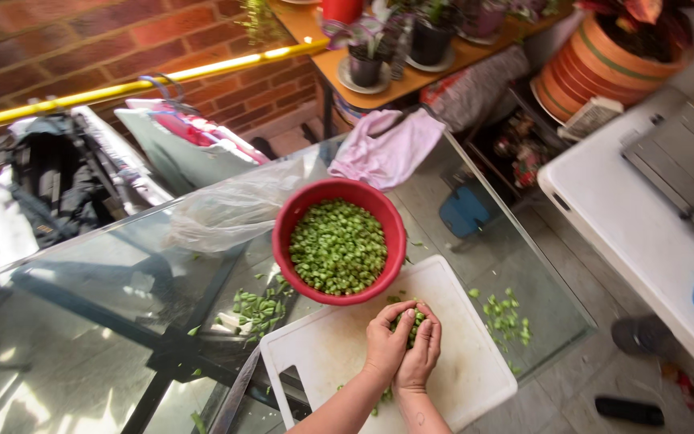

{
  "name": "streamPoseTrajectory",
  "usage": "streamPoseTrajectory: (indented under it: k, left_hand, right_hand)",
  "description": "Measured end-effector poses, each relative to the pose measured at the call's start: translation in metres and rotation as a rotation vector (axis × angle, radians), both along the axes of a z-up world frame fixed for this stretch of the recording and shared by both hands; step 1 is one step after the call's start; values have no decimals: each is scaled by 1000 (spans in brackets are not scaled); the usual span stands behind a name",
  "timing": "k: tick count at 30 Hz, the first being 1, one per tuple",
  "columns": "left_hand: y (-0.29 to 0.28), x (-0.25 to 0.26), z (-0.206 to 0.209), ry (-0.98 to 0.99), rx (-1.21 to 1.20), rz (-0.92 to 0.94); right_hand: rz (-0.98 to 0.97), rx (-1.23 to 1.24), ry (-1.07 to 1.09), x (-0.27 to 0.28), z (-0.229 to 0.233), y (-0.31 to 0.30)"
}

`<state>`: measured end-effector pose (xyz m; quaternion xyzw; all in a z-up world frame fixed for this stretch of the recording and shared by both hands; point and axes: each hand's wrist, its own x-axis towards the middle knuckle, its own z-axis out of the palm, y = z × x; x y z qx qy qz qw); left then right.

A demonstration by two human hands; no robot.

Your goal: The person chops green beans on a white cutting board using a knife and transfers the chopped pieces into a red bowl. The person then carries the bowl of chopped beans into the kitchen.

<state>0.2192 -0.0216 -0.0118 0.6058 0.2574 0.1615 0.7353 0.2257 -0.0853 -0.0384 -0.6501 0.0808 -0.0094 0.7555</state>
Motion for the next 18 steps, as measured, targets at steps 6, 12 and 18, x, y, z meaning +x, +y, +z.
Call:
streamPoseTrajectory:
  k: [6, 12, 18]
  left_hand:
    - [55, 47, 49, -124, 75, 239]
    - [152, 100, 1, 375, 743, 211]
    - [165, 73, 2, 274, 517, 377]
  right_hand:
    - [247, -37, -188, 62, 51, 60]
    - [734, -237, -256, 150, 20, 123]
    - [927, -403, -342, 180, 21, 95]
